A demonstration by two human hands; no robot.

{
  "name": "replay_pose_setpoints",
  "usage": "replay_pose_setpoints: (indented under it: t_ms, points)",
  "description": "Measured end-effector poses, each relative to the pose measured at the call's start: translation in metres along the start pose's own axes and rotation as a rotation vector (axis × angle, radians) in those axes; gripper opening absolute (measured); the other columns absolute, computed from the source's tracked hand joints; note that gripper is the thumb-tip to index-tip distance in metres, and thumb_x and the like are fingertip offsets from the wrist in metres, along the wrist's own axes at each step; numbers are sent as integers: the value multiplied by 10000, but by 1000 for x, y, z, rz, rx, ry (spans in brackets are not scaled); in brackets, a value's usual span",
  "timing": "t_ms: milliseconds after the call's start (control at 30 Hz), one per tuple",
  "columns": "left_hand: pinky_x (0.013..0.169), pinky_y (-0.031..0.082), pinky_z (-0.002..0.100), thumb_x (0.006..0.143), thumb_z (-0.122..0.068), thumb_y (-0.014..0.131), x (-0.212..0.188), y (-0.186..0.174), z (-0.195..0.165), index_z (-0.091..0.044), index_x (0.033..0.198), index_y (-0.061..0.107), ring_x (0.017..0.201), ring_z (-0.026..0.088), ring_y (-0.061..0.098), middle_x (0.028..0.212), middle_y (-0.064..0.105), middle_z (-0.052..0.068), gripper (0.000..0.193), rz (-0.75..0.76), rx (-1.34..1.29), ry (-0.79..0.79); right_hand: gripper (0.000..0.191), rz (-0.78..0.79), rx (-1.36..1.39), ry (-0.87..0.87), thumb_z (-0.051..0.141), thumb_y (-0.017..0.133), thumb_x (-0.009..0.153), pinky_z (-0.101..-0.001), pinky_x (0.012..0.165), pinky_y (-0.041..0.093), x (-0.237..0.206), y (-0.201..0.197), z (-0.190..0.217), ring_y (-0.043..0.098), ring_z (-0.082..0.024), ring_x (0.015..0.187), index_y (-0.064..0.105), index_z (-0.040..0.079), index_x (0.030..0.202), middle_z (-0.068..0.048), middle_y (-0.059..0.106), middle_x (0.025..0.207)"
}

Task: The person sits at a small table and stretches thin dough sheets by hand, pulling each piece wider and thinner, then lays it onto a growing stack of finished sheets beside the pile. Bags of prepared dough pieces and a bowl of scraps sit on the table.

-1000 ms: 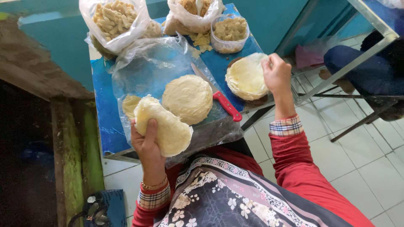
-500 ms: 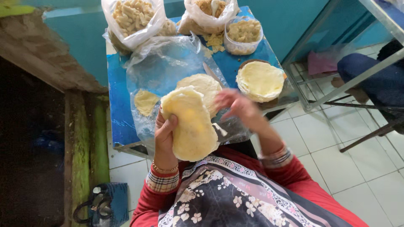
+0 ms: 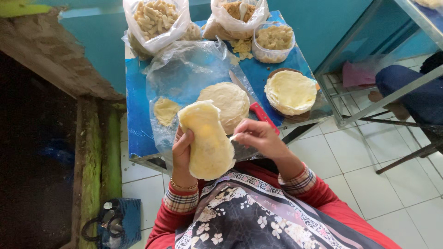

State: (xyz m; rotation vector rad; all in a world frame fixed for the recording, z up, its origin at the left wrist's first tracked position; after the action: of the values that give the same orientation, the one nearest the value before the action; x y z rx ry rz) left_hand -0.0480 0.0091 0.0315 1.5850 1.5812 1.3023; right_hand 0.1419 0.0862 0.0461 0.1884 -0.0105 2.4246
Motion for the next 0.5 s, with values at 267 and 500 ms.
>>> replay_pose_setpoints:
  t_ms: [267, 500]
  points:
    - [1070, 518, 449, 957, -61, 622, 3, -18, 14, 21, 1468, 488, 1242, 310, 642, 1385, 629, 183, 534, 17, -107, -101, 76, -1, 425, 41, 61, 604, 1006, -332, 960, 459, -7, 1, 18, 569, -180, 1115, 643, -3, 1019, -151, 607, 1310]
    - [1068, 522, 431, 988, -29, 614, 6, -18, 13, 6, 1457, 517, 1243, 290, 639, 1377, 633, 168, 480, -43, 37, -59, 71, -127, 19, -241, 89, 614, 998, -313, 1009, 476, -6, -13, 40, 568, -140, 1153, 597, 22, 982, -109, 620, 1261]
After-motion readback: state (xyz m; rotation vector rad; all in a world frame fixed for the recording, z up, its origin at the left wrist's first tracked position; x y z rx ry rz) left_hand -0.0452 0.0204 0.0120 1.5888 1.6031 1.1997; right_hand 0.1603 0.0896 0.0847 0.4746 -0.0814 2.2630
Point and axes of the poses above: each hand's wrist, its own x-axis towards the middle knuckle, its own y-axis out of the palm, z = x × y, the point moved 6 cm from there along x, towards the middle knuckle
